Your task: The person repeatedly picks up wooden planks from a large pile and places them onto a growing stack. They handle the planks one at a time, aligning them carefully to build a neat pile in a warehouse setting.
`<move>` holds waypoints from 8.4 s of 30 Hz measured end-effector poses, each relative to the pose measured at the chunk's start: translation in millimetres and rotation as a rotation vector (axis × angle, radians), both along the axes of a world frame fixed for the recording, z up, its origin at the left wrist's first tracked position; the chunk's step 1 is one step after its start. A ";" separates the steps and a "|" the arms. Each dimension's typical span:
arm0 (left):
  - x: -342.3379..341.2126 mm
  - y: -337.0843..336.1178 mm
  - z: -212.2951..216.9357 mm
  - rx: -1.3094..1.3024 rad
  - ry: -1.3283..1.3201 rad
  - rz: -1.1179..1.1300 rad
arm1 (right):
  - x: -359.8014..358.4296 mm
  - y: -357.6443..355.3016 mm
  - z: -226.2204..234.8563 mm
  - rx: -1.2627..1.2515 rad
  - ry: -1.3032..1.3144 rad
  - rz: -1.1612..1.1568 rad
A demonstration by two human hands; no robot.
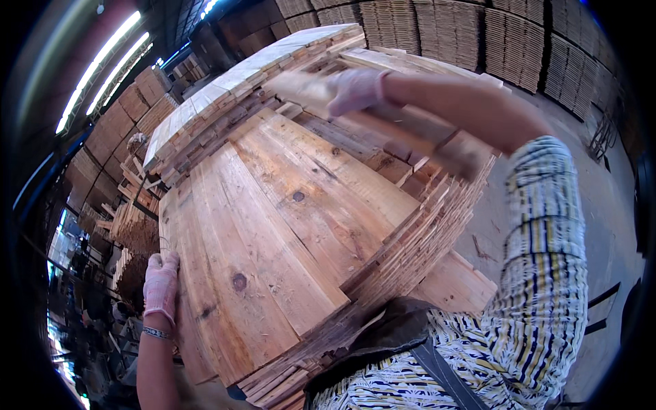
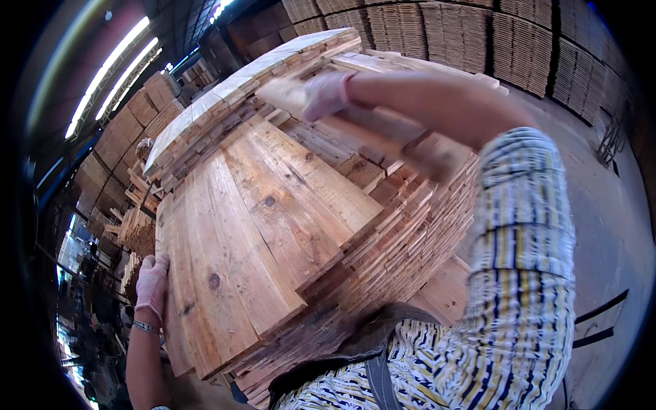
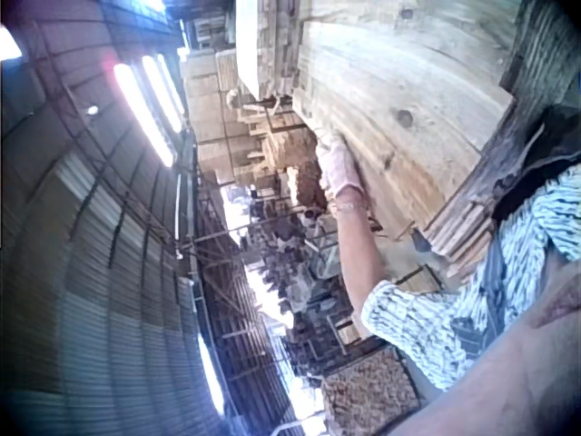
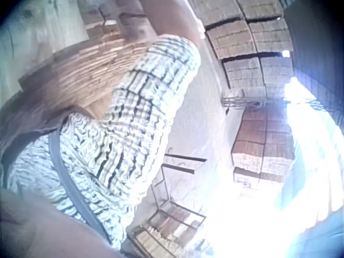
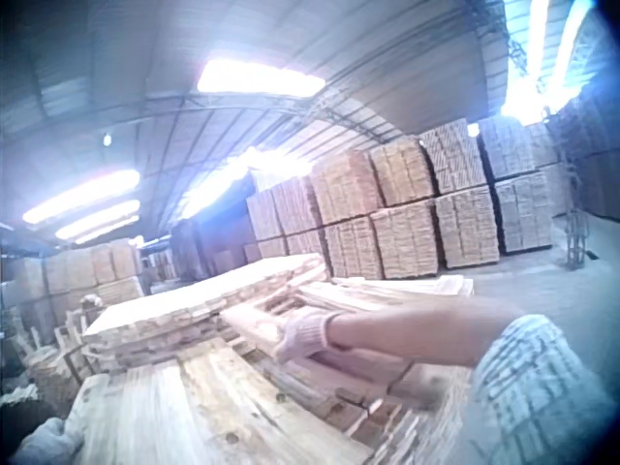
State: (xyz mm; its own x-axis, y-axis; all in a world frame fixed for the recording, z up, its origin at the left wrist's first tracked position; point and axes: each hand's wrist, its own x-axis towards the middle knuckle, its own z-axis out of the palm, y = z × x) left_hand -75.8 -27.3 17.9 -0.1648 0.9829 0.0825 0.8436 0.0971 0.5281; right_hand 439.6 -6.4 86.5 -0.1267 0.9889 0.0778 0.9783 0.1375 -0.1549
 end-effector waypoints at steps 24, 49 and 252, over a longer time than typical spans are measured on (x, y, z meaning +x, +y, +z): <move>-19.2 5.4 -5.8 0.165 0.083 0.045 | 7.8 -31.1 -30.5 0.013 -0.051 -0.164; 31.2 -15.1 7.1 0.113 0.501 0.111 | 251.5 -11.3 -24.6 -0.086 0.230 -0.376; -2.7 -55.4 16.4 -0.051 0.121 -0.140 | 164.9 -143.2 -19.5 0.586 0.396 -0.408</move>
State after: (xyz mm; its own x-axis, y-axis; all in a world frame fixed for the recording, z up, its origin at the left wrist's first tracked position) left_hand -78.5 -82.6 34.2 -0.0180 0.9989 0.0427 0.9079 -0.0015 0.4192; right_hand 604.5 -149.5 67.0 0.3803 0.7357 0.5605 0.8569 -0.0521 -0.5129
